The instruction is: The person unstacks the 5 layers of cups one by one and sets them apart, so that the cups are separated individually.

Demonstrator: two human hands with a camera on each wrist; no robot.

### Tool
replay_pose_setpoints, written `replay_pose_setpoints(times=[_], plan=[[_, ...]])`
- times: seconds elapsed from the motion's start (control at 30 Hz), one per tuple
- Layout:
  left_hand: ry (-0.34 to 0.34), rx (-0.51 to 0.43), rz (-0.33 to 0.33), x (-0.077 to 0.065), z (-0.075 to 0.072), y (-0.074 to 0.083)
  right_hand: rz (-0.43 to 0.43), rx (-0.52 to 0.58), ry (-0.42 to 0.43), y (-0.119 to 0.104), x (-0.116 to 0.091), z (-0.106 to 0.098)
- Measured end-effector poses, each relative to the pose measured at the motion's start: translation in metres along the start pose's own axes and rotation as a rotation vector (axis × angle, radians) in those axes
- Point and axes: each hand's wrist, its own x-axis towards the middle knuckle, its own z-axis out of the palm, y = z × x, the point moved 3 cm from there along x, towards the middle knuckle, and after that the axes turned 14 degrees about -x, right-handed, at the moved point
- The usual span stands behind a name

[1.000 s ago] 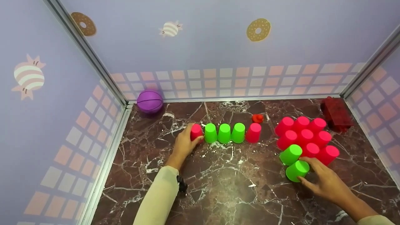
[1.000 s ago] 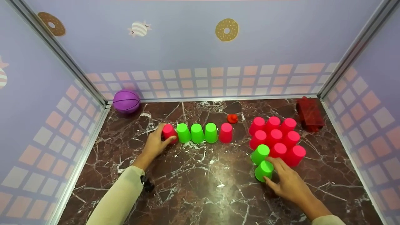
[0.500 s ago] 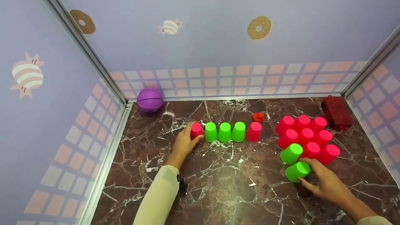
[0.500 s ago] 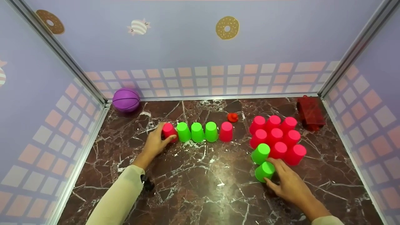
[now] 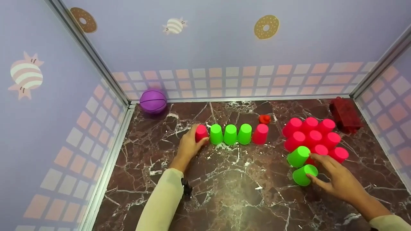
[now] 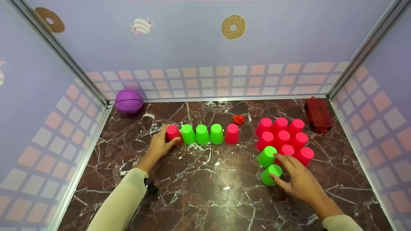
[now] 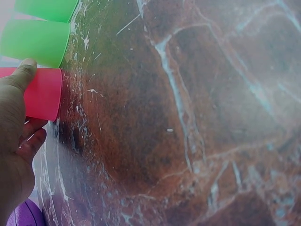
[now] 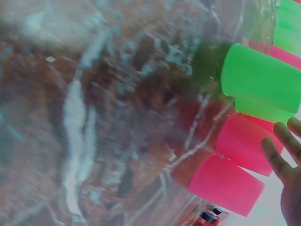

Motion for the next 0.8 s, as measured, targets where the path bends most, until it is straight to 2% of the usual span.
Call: replay_pose_setpoints(times=[0.2,0.4,0.63,0.8], plan=[[-0.008,0.014,-0.005,-0.001,-0.001,0.001,0.043,-0.019,-0.01,0.001,0.025,-0.009],[0.002,0.013,-0.003,0.0,-0.001,0.002,0.014,-0.048,-0.021,0.001,0.054,-0.013],[0.005,-0.009,-0.001,0.0,-0.001,0.003,-0.035,-0.033,-0.02,-0.004,0.091,-0.008],[0.009,-0.006,0.001,0.0,0.0,0.002,-0.015,-0.022,-0.077,-0.009,0.114,0.0]])
